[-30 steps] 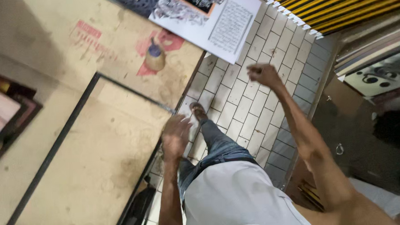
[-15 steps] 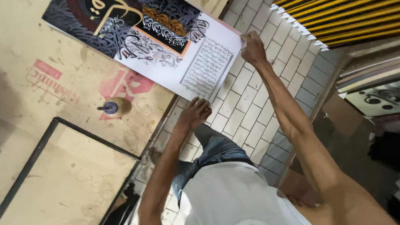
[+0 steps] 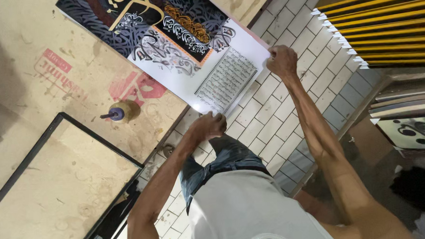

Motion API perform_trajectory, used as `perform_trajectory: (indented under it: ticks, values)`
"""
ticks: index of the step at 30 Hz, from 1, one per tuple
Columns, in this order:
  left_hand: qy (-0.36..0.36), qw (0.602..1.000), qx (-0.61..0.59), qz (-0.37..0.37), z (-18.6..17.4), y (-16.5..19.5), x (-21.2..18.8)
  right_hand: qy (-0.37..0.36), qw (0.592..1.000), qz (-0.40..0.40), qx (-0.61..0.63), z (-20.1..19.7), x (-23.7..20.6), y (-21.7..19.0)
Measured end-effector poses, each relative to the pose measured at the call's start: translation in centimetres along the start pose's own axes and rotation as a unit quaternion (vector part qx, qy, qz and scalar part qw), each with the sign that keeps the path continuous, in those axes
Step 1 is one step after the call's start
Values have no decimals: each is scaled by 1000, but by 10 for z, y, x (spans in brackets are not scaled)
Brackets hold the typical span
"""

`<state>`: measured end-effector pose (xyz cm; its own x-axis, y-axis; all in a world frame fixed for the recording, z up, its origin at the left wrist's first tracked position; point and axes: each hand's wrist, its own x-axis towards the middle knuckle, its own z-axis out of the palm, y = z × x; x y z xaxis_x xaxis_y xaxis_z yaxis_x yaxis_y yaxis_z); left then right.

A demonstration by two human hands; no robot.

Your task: The person applies glue to the inner edge of a black frame, then places a printed image into the frame and presses it into place. This sequence is repeated for several different images, including floral and calligraphy prints, with each framed piece stacked on the table.

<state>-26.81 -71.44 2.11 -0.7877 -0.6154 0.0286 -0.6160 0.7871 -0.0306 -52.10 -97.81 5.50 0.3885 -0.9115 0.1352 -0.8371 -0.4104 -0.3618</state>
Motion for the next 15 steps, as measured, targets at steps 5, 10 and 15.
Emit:
perform_trajectory:
  ticks: [5,10,15]
  values:
    - [25,1000,-14,-10,0,0,-2,-9,1000,-4,10,1,1,6]
    - [34,999,-19,-13,-8,0,-7,-48,998,14,-30,4,0,10]
    - [40,999,12,-31,-9,3,-7,-47,998,10,-45,2,-4,10]
